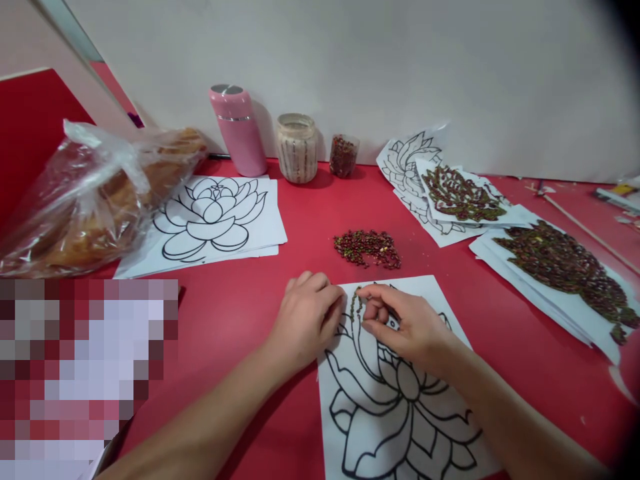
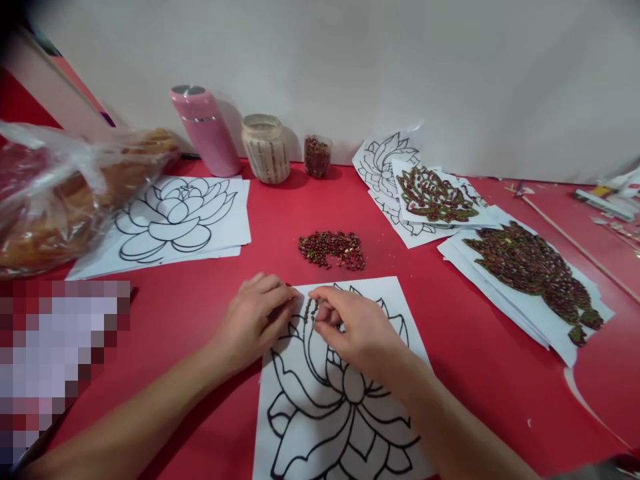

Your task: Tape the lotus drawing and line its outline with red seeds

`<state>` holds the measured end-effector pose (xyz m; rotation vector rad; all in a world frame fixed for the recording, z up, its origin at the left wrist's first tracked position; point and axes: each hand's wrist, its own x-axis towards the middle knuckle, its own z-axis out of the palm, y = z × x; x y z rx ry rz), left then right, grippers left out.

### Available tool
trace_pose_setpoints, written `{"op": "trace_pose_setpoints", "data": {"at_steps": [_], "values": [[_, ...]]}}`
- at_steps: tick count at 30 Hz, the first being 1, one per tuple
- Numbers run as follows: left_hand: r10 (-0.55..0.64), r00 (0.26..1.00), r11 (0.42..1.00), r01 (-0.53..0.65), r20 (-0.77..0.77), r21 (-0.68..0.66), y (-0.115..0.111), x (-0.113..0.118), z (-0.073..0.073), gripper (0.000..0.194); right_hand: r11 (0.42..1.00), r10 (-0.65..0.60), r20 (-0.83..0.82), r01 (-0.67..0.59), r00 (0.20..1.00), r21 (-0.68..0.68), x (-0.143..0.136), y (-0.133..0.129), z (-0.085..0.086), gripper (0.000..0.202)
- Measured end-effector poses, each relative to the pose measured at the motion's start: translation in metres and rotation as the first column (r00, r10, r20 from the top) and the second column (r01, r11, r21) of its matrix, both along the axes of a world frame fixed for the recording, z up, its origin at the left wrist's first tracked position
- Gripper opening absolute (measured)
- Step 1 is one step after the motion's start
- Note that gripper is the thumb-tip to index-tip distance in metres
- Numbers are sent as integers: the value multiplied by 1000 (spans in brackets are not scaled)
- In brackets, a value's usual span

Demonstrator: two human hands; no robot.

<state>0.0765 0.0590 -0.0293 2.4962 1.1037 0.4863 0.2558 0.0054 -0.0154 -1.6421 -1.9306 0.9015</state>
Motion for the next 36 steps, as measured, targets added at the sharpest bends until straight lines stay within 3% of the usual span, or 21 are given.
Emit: {"op": "trace_pose_setpoints", "data": {"at_steps": [36], "values": [[6, 1000, 1000, -6, 1, -11, 0, 1, 1, 23, 998, -12, 1, 12, 1000, -57, 0, -1, 2, 31]]}}
